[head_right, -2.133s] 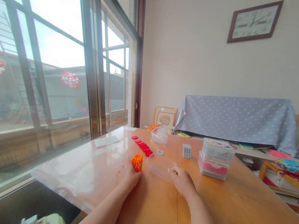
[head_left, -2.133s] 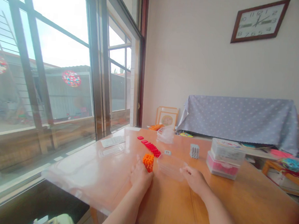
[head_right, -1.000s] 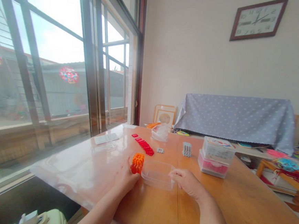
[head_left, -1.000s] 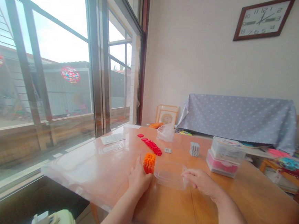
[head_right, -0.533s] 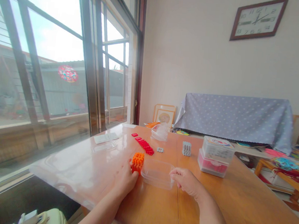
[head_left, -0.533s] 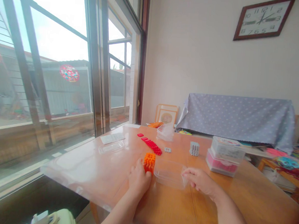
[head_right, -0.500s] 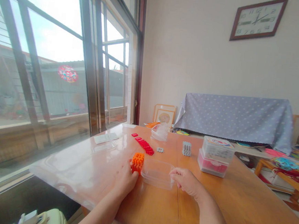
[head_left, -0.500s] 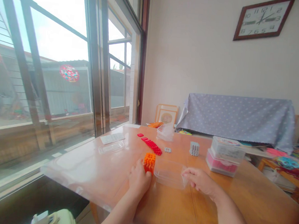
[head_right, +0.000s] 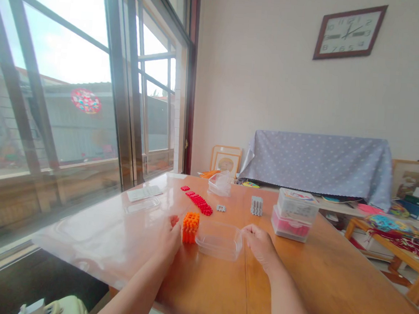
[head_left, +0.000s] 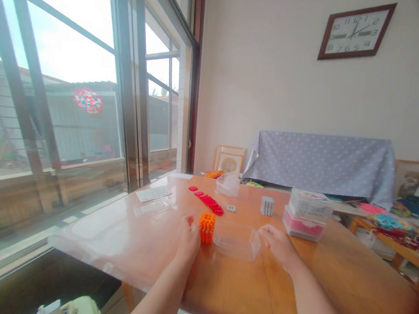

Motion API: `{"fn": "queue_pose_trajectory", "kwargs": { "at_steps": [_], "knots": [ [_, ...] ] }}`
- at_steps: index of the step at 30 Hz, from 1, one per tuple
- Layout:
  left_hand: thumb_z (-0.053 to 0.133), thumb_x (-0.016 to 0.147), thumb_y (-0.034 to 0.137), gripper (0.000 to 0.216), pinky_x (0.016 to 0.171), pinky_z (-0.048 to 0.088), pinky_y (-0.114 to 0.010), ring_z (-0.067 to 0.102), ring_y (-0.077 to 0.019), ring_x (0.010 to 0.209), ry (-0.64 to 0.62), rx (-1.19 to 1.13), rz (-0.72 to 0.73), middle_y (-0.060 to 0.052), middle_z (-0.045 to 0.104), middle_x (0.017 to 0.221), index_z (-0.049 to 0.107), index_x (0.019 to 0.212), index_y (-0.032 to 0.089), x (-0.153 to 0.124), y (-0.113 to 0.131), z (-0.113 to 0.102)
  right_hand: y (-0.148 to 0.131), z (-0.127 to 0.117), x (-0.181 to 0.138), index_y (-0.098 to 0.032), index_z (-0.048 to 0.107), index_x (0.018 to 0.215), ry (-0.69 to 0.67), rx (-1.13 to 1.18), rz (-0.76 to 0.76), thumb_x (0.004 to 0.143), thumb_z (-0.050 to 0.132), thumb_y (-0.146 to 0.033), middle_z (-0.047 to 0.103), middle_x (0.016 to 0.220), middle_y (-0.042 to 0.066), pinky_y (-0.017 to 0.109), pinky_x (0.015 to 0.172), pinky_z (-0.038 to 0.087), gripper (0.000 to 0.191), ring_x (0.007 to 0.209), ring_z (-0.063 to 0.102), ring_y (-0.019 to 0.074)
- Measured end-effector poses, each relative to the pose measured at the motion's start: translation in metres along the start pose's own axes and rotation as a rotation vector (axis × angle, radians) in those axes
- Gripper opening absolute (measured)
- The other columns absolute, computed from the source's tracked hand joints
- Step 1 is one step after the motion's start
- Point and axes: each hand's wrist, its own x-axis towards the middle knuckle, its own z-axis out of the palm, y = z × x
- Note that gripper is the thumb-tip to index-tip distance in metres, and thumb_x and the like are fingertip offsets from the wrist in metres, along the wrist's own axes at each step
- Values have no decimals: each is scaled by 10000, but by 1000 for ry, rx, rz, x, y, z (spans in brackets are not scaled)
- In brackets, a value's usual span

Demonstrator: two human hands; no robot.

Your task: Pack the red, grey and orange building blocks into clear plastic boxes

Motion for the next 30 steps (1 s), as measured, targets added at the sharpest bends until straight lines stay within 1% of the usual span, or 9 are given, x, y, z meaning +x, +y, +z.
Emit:
{"fn": "queue_pose_trajectory", "kwargs": {
  "at_steps": [2, 5, 8, 12, 16, 19, 21, 25, 30],
  "knots": [
    [456, 898, 273, 378, 1090, 416, -371, 572, -235, 1245, 3, -95, -23, -129, 629, 1309, 546, 1252, 174, 11, 3, 2, 1, 4, 0, -213, 553, 658, 81, -15, -21, 850, 526, -484, 503, 605, -31, 278, 628, 369, 333, 631, 482, 155],
    [387, 947, 359, 428, 1046, 467, -364, 618, -217, 1203, -41, -231, -58, -118, 671, 1268, 554, 1298, 178, 24, 7, 7, -2, 8, 0, -216, 589, 703, 164, -44, -21, 849, 518, -503, 544, 616, -25, 280, 637, 393, 330, 640, 520, 166],
    [306, 982, 465, 528, 1004, 510, -373, 665, -220, 1155, -100, -391, -131, -138, 701, 1237, 543, 1348, 167, 32, 4, 12, -15, 13, 0, -216, 619, 731, 166, -74, -35, 850, 522, -494, 588, 641, -15, 279, 627, 409, 318, 643, 547, 171],
    [183, 991, 590, 689, 1001, 522, -401, 670, -244, 1166, -155, -549, -232, -182, 692, 1262, 512, 1394, 137, 38, -3, 14, -47, 27, 4, -212, 663, 774, 41, -123, -83, 862, 524, -447, 651, 708, 4, 280, 658, 447, 287, 686, 591, 177],
    [183, 965, 686, 754, 1003, 515, -401, 673, -252, 1157, -203, -652, -312, -171, 696, 1259, 560, 1344, 155, 39, -4, 13, -82, 52, 13, -211, 727, 912, -102, -154, -174, 835, 589, -394, 747, 945, 45, 319, 824, 497, 242, 901, 663, 222],
    [238, 939, 735, 757, 1006, 504, -393, 678, -254, 1132, -192, -694, -352, -155, 706, 1236, 603, 1268, 160, 37, -1, 12, -102, 73, 22, -221, 723, 1119, -199, -200, -258, 808, 632, -328, 721, 1177, 66, 375, 990, 468, 341, 1110, 637, 250],
    [259, 925, 754, 760, 995, 504, -398, 684, -257, 1106, -185, -691, -350, -154, 710, 1215, 613, 1230, 155, 34, 2, 13, -112, 86, 29, -224, 698, 1202, -262, -239, -314, 785, 661, -294, 693, 1256, 68, 400, 1054, 432, 425, 1175, 611, 258],
    [282, 898, 785, 772, 971, 503, -395, 688, -259, 1075, -176, -683, -324, -155, 713, 1171, 606, 1196, 151, 31, 5, 12, -124, 104, 42, -220, 676, 1255, -364, -314, -340, 743, 700, -264, 690, 1267, 73, 396, 1026, 447, 514, 1145, 619, 269],
    [310, 867, 818, 787, 978, 469, -414, 670, -275, 1086, -148, -703, -354, -156, 709, 1144, 610, 1174, 158, 29, 8, 10, -129, 111, 59, -208, 660, 1249, -470, -367, -340, 706, 724, -254, 720, 1156, 57, 336, 906, 487, 549, 1012, 640, 239]
  ]
}}
